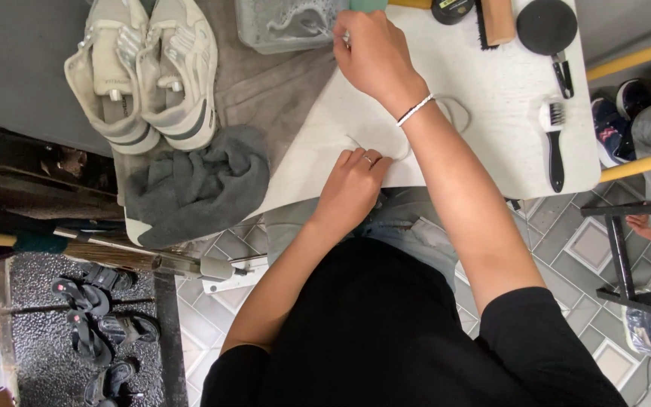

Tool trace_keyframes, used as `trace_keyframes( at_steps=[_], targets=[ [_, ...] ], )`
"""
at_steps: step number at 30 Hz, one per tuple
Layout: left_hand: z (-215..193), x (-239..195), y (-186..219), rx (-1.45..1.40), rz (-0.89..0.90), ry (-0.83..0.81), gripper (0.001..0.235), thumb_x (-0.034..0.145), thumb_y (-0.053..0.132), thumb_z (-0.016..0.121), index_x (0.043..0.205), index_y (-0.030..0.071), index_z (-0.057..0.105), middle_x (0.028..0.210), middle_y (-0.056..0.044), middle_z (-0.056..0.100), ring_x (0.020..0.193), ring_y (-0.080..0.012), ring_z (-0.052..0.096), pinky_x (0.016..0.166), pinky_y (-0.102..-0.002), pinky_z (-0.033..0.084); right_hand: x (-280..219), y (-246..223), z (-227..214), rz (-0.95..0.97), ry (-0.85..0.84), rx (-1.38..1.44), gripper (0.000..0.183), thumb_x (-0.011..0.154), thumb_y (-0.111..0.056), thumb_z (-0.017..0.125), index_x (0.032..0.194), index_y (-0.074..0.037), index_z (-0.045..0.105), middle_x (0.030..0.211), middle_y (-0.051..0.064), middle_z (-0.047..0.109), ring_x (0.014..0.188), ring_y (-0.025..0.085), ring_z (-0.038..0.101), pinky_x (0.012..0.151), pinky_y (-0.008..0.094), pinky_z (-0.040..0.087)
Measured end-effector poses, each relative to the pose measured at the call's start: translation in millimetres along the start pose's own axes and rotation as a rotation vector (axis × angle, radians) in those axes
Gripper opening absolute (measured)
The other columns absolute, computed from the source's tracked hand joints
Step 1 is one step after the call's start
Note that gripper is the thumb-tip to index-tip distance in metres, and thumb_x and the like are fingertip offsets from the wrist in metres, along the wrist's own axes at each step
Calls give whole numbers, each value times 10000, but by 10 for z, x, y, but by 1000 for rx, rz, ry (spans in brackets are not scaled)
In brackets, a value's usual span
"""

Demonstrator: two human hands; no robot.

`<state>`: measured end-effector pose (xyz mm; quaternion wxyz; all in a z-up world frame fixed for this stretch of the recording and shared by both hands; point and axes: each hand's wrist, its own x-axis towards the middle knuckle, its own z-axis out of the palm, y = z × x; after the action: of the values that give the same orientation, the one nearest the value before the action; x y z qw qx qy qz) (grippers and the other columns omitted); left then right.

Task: The person scrubs white shoelaces with a toothbrush on a white table. They repeatedly dip the toothbrush into a container of soapy water and continue scrubbing the laces.

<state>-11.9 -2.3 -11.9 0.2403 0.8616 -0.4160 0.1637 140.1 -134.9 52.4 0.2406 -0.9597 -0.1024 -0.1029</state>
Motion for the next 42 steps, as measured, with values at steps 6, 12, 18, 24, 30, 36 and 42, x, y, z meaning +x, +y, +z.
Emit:
trace_keyframes(
  at_steps=[6,12,18,24,30,36,42],
  targets=[
    [-86,294,-176,-123,54,-94,113,873,-53,546,877,49,595,733,-93,528,693,-329,520,648,-432,377,-377,26,-333,-77,76,183,53,1033,-83,630,1063,-59,667,532,-9,534,505,241,512,571,366,426],
    [-105,426,-289,-353,22,-164,103,982,20,550,933,21,640,701,-108,571,636,-347,547,629,-436,399,-1385,203,-623,153,316,350,62,1085,-16,603,1120,-20,654,645,-10,384,592,105,337,567,300,289],
    [-112,441,-330,-409,-47,-161,78,911,6,708,984,3,736,804,-128,682,752,-292,686,753,-371,515,-1707,0,-466,359,385,400,198,1027,74,532,1197,64,634,830,246,726,826,304,737,684,416,601],
    [-41,438,-346,-365,25,-131,129,909,18,717,1037,20,735,813,-112,668,757,-270,666,746,-356,505,-1625,-27,-370,376,274,569,151,1032,18,574,1151,-5,662,788,186,720,748,250,745,621,356,619],
    [119,356,-341,-230,88,-63,223,925,40,696,1147,45,681,839,-104,641,787,-246,647,737,-341,491,-1705,-25,-382,377,320,644,170,1078,9,526,1206,19,637,800,204,670,737,269,748,573,310,600],
    [9,449,-307,-204,165,-40,225,862,-19,721,1083,6,750,894,-123,627,799,-246,607,725,-346,450,-1873,-50,-334,323,487,557,177,1075,39,506,1214,57,615,841,223,676,726,290,747,551,318,556],
    [-121,491,-177,-241,-2,7,154,907,-30,721,1048,-31,782,1217,-180,635,1083,-301,617,830,-381,471,-2266,-205,-253,382,510,369,172,1000,63,634,1150,10,699,597,109,580,487,170,525,454,280,396]
  ],
)
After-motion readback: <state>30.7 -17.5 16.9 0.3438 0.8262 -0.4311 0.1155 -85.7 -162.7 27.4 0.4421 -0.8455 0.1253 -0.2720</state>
